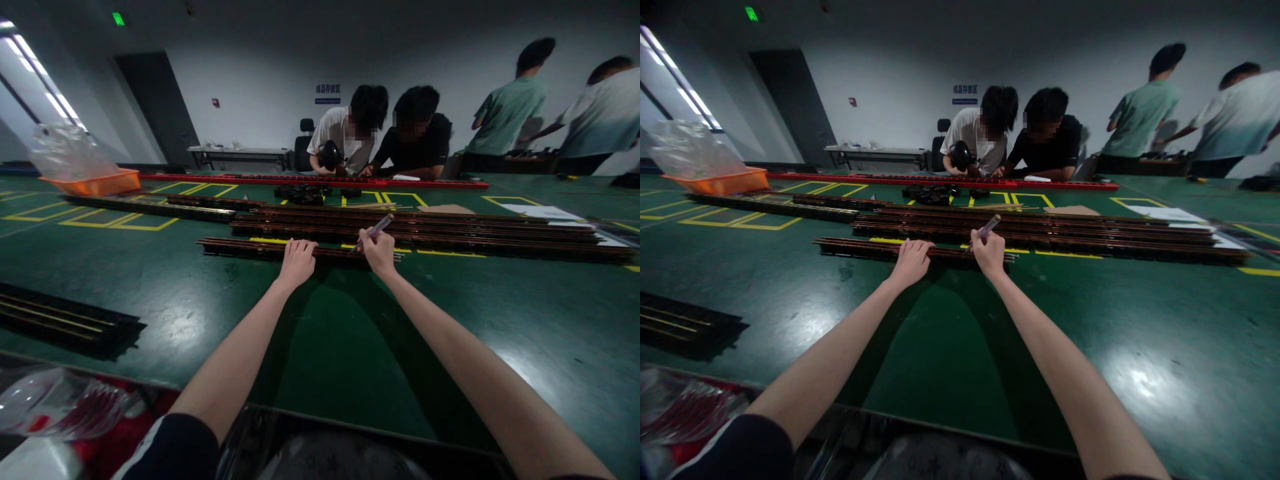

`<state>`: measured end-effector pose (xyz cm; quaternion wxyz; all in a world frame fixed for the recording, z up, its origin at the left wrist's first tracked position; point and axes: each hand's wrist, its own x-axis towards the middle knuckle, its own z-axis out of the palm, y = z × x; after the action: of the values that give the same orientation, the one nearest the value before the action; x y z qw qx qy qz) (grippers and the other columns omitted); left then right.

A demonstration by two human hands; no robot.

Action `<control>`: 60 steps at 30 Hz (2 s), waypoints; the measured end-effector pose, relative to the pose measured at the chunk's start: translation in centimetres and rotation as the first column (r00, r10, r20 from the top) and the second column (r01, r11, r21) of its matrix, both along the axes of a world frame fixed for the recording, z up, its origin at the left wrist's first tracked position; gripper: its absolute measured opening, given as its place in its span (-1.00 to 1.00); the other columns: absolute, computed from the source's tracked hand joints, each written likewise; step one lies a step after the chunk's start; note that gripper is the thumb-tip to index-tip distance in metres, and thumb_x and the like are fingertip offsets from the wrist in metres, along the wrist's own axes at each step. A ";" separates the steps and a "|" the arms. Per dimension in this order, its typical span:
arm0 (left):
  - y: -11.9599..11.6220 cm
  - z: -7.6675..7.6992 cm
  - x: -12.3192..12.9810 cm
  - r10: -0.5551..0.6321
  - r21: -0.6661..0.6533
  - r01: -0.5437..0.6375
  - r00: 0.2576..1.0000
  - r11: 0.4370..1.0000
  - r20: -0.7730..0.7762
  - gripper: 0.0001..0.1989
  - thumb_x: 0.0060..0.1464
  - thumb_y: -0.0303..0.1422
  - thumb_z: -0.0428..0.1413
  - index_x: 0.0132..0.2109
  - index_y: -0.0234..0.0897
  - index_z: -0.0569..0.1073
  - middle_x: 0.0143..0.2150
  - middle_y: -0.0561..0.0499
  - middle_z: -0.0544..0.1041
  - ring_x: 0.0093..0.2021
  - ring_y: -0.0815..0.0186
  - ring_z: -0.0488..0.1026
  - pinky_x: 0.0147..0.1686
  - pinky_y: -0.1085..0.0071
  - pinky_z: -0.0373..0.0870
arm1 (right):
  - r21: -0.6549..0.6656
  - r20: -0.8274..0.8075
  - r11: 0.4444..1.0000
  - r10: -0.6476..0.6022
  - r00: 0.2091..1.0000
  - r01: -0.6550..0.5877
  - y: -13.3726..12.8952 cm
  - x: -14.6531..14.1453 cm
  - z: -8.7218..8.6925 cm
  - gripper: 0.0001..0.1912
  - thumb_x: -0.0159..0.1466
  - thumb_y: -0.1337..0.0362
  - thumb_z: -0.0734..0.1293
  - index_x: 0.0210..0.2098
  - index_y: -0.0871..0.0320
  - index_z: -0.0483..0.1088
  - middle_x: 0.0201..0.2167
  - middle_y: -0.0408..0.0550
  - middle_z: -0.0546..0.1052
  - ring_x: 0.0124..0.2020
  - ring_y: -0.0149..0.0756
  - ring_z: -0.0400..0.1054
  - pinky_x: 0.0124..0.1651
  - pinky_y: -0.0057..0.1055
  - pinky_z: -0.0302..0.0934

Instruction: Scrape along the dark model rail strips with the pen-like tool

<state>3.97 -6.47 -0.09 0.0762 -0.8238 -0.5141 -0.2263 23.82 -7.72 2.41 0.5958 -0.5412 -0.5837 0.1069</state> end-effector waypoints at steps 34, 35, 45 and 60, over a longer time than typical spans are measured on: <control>0.1 0.1 -0.1 0.018 -0.021 -0.017 1.000 1.000 0.006 -0.51 0.00 -0.64 -0.17 0.05 -0.29 0.35 0.02 -0.09 0.43 0.12 0.17 0.26 0.29 0.09 -0.05 | 0.025 0.089 0.997 -0.076 0.993 0.074 -0.1 0.4 0.4 -0.68 0.17 0.14 0.17 -0.63 0.15 0.29 -0.68 -0.07 0.42 -0.59 -0.29 0.34 -0.40 -0.39 0.20; 0.1 0.1 -0.2 0.016 -0.024 -0.016 1.000 1.000 0.004 -0.51 0.00 -0.64 -0.17 0.06 -0.30 0.35 0.02 -0.09 0.43 0.13 0.17 0.26 0.29 0.09 -0.05 | 0.028 0.092 0.997 -0.078 0.993 0.075 -0.1 0.4 0.4 -0.68 0.17 0.14 0.17 -0.63 0.15 0.29 -0.69 -0.07 0.42 -0.59 -0.29 0.34 -0.40 -0.39 0.20; 0.0 0.4 -0.1 0.022 -0.059 -0.022 1.000 0.998 0.005 -0.51 0.00 -0.64 -0.17 0.06 -0.27 0.34 0.03 -0.09 0.42 0.15 0.18 0.24 0.29 0.10 -0.04 | 0.040 0.086 0.991 -0.128 0.988 0.125 0.0 1.0 0.2 -0.67 0.17 0.13 0.16 -0.64 0.14 0.26 -0.69 -0.08 0.39 -0.60 -0.31 0.31 -0.40 -0.39 0.18; 0.0 0.6 0.0 0.030 -0.094 -0.027 0.999 0.995 0.028 -0.61 0.10 -0.29 -0.08 0.05 -0.31 0.34 0.05 -0.13 0.39 0.13 0.10 0.23 0.25 0.10 -0.02 | 0.060 0.142 0.986 -0.164 0.976 0.157 0.1 1.0 0.2 -0.67 0.17 0.14 0.17 -0.64 0.16 0.31 -0.67 -0.06 0.41 -0.58 -0.31 0.33 -0.39 -0.42 0.17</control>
<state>3.97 -6.49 0.52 0.0329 -0.8155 -0.5371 -0.2130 24.80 -7.64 2.57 0.5709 -0.5784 -0.5827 0.0041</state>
